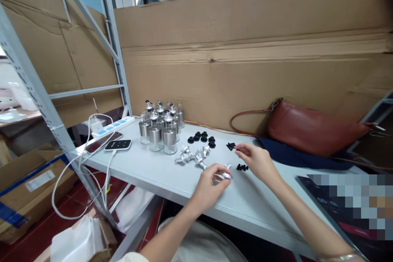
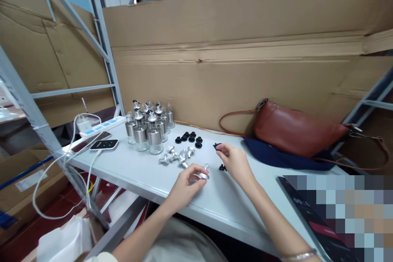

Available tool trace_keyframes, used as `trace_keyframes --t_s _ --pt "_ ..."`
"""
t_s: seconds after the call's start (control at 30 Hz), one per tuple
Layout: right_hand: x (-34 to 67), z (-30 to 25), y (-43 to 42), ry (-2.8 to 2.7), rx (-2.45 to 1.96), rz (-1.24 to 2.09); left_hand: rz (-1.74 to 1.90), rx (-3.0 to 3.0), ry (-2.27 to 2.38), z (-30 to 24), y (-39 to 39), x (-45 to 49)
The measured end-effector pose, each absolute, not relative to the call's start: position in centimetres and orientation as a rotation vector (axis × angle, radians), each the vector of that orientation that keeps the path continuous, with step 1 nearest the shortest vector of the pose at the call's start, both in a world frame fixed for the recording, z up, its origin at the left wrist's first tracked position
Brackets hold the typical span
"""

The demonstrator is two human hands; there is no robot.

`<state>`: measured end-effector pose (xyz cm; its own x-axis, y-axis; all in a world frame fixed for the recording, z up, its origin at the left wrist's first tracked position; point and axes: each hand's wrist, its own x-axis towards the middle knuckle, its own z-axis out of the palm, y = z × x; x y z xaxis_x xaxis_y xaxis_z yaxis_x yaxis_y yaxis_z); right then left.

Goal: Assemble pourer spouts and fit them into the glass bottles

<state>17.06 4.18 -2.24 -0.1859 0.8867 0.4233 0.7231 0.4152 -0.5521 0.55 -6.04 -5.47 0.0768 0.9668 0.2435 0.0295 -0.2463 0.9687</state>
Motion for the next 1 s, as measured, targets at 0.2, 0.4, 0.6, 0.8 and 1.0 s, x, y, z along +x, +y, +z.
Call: trace_keyframes --t_s 0.2,0.4,0.6,0.8,1.0 --pt "17.3 -0.6 6.0 -2.165 -1.507 0.109 1.189 1.89 1.041 -1.7 -2.9 1.4" --pt "18.2 -1.4 9.6 -2.458 -1.666 0.021 0.914 2.334 0.911 -0.6 1.2 2.2" --pt "18.0 -2.5 11.2 -2.49 -1.706 0.047 0.804 2.3 0.792 -2.5 -0.5 1.2" --pt "18.2 -2.4 12.3 -2.517 -1.804 0.065 0.555 2.406 0.571 -3.3 -2.2 -1.6" --pt "19.6 -4.1 14.5 -2.508 -1.805 0.066 0.293 2.399 0.413 -4.2 -1.3 -4.0"
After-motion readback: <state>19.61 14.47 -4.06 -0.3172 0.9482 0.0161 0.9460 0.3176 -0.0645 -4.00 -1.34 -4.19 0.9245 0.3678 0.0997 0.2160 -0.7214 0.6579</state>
